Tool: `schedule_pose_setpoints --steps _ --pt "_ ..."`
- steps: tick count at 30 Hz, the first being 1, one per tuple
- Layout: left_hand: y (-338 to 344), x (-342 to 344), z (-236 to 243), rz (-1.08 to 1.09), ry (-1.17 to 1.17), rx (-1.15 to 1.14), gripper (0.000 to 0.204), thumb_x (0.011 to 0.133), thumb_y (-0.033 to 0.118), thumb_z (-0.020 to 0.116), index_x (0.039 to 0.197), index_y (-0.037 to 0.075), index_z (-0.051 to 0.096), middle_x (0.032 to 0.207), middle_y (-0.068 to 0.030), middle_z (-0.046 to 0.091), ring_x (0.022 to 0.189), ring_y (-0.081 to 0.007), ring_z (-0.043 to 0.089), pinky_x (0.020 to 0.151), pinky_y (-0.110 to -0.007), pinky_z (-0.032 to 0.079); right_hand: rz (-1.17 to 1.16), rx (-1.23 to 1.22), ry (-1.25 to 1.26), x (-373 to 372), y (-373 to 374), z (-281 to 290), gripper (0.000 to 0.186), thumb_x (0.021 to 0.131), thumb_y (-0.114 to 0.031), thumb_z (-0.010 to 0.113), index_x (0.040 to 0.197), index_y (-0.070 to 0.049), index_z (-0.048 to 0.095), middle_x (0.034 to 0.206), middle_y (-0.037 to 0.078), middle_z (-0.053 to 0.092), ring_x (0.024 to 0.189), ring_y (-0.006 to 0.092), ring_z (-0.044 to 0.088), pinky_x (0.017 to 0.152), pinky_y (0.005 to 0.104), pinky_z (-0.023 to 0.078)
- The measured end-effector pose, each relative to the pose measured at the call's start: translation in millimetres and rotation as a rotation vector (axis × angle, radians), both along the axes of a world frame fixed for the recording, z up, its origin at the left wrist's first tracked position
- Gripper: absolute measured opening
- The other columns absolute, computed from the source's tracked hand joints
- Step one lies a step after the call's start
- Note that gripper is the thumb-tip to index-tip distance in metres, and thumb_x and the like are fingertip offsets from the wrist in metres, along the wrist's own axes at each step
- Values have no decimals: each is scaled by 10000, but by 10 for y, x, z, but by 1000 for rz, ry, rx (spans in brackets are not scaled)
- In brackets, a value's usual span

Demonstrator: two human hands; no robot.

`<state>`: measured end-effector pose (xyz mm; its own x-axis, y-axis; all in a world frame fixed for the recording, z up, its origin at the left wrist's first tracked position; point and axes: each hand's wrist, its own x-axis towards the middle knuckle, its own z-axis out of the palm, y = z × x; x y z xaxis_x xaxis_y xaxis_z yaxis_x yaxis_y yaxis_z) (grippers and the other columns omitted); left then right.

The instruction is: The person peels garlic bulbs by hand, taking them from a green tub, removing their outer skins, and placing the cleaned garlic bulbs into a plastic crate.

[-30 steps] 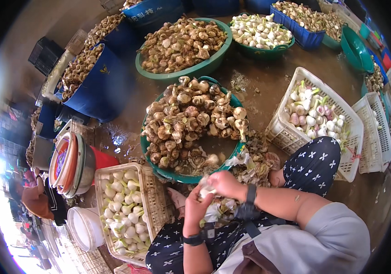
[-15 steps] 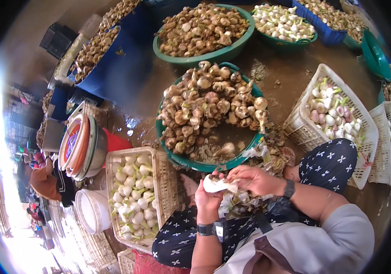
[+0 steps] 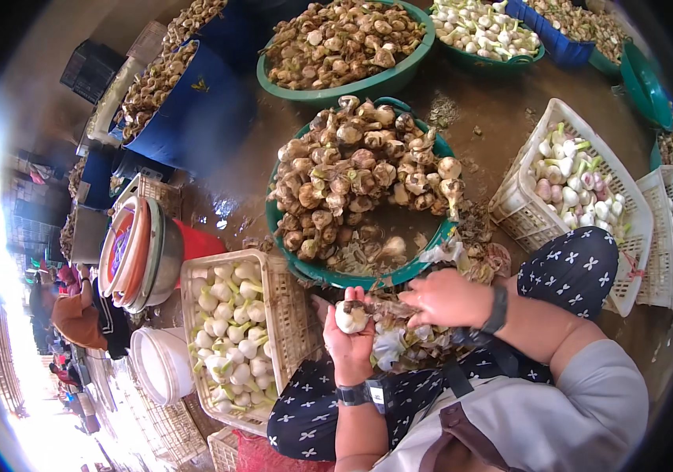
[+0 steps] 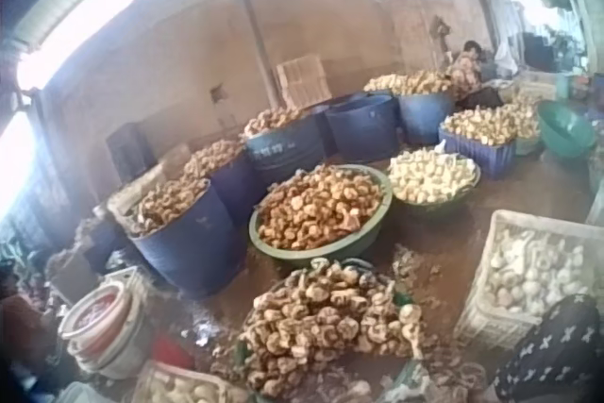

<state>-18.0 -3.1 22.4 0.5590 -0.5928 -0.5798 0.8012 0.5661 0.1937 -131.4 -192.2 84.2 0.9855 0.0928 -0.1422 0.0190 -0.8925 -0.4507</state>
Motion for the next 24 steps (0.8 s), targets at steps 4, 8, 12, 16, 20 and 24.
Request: schedule_pose_setpoints --steps 4,8,12,16,20,24 --pt "-117 -92 158 77 -60 80 386 943 321 329 993 5 544 1090 -161 584 1121 -296 500 948 -420 410 -286 408 -205 137 298 -355 244 868 -275 550 884 -36 600 740 128 596 631 274 589 586 357 462" --pt "-43 -6 9 -13 -144 -6 390 948 357 329 804 59 535 1008 -144 614 1108 -300 509 987 -455 384 -73 840 -315 197 539 -248 177 845 -230 557 844 -71 635 705 130 605 668 322 585 584 378 462" --pt "0 13 35 164 -72 63 417 945 397 336 879 41 542 999 -126 621 1103 -294 516 962 -460 411 332 663 -360 -56 455 57 223 834 -288 555 807 -75 613 699 98 607 682 284 603 587 401 473" --pt "-64 -21 70 114 -63 41 403 952 385 323 920 39 526 1042 -141 611 1112 -300 508 960 -439 412 -69 280 -157 -116 299 -375 244 816 -237 591 970 -48 601 873 122 590 758 304 591 633 401 476" --pt "-129 -124 142 -8 -221 195 356 957 369 325 833 68 470 1038 -159 602 1099 -301 502 979 -433 374 -301 701 -483 243 471 -133 198 809 -144 563 965 -25 587 893 140 570 831 307 556 731 400 454" --pt "-12 -40 97 217 -39 -28 412 955 338 329 1046 -18 515 1039 -120 588 1086 -283 520 955 -481 405 60 652 -593 113 573 -489 60 792 -72 519 811 -30 555 858 123 542 759 302 540 679 405 457"
